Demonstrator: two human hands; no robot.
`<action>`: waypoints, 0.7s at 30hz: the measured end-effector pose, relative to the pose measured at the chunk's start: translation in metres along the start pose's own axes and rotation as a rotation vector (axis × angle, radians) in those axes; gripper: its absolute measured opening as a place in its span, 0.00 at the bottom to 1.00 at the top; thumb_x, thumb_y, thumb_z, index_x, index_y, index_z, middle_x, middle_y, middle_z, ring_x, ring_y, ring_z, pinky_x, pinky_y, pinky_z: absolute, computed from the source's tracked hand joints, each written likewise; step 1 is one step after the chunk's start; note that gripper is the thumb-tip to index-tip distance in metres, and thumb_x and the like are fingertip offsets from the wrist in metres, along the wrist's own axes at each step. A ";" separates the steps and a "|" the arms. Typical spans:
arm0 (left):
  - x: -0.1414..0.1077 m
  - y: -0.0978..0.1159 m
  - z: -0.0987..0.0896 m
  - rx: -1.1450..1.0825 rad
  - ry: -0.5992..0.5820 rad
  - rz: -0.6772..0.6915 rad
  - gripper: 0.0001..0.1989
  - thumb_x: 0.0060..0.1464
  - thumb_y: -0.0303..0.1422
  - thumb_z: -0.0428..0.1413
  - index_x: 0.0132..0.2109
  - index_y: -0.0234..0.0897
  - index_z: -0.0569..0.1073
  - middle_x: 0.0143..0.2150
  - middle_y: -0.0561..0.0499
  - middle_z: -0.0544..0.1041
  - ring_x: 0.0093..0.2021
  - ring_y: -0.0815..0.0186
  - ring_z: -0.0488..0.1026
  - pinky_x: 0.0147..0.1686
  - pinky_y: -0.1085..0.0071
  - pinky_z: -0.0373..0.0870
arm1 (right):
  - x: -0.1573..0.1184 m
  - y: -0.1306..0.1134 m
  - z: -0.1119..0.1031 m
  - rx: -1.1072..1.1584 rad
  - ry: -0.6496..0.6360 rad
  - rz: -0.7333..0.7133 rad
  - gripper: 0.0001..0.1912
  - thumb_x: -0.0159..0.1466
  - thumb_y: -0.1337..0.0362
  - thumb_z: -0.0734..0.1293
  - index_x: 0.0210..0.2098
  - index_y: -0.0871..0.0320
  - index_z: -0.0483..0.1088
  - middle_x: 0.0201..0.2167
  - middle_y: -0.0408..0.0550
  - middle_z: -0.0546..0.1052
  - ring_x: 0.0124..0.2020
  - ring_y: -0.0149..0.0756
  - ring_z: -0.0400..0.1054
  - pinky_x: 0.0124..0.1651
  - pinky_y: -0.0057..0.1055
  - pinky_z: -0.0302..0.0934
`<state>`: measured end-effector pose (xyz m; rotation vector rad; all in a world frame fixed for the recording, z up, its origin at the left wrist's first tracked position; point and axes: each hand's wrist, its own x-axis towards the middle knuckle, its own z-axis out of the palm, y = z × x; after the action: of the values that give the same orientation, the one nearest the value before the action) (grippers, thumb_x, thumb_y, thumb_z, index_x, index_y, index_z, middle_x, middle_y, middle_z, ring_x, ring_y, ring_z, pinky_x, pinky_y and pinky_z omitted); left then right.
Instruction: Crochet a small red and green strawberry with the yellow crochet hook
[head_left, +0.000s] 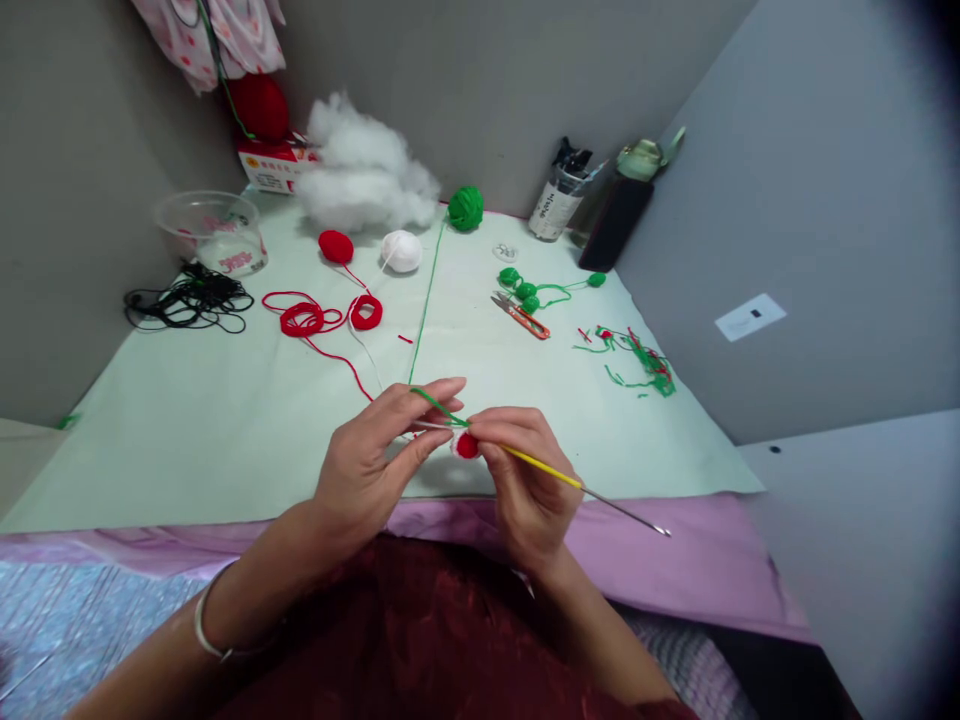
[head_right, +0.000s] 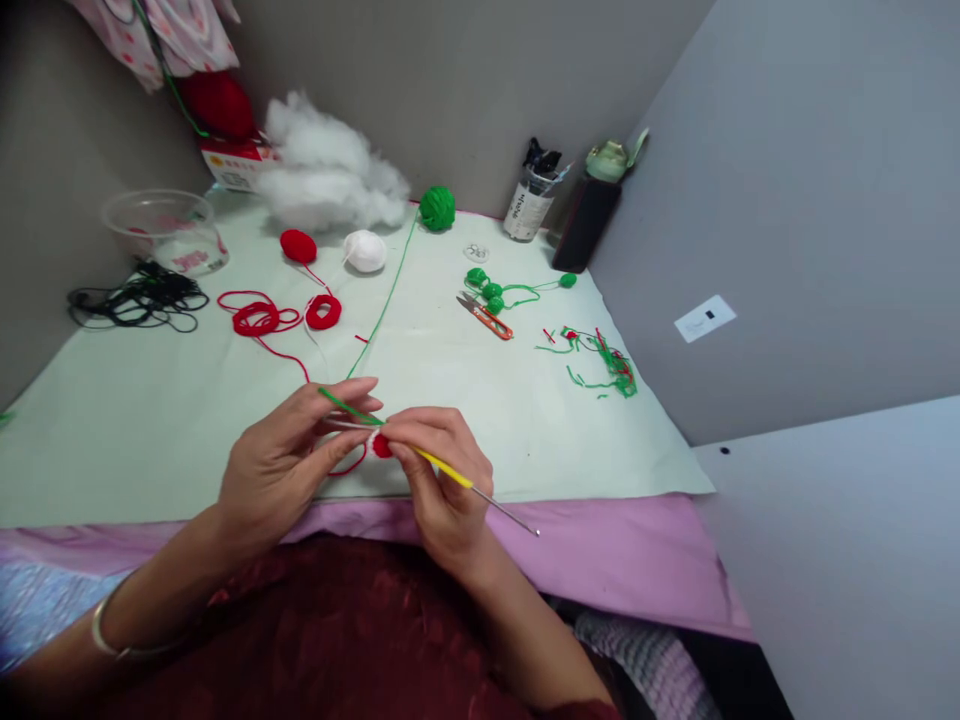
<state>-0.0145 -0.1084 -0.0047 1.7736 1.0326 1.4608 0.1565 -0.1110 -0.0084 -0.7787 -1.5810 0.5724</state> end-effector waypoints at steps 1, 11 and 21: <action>0.000 0.000 0.000 0.017 0.008 0.033 0.25 0.64 0.21 0.60 0.63 0.50 0.76 0.49 0.53 0.83 0.46 0.71 0.81 0.49 0.76 0.77 | 0.001 0.000 0.000 0.001 -0.002 -0.004 0.16 0.69 0.77 0.68 0.49 0.51 0.80 0.40 0.46 0.81 0.43 0.35 0.76 0.45 0.34 0.73; -0.004 0.019 0.005 -0.196 0.170 -0.393 0.08 0.60 0.32 0.66 0.46 0.45 0.85 0.37 0.53 0.83 0.35 0.66 0.78 0.40 0.70 0.77 | -0.002 -0.001 0.003 -0.138 -0.009 -0.063 0.17 0.69 0.75 0.69 0.51 0.50 0.79 0.42 0.46 0.80 0.41 0.34 0.77 0.40 0.32 0.75; 0.000 0.026 0.015 -1.019 0.093 -0.877 0.17 0.55 0.27 0.67 0.52 0.40 0.82 0.35 0.54 0.77 0.37 0.71 0.74 0.42 0.76 0.74 | -0.026 0.018 -0.004 -0.481 0.012 -0.357 0.27 0.68 0.71 0.70 0.63 0.42 0.72 0.45 0.49 0.78 0.45 0.42 0.77 0.43 0.39 0.77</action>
<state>0.0048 -0.1209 0.0140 0.4289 0.7173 1.1306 0.1650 -0.1188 -0.0379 -0.8192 -1.8190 -0.0793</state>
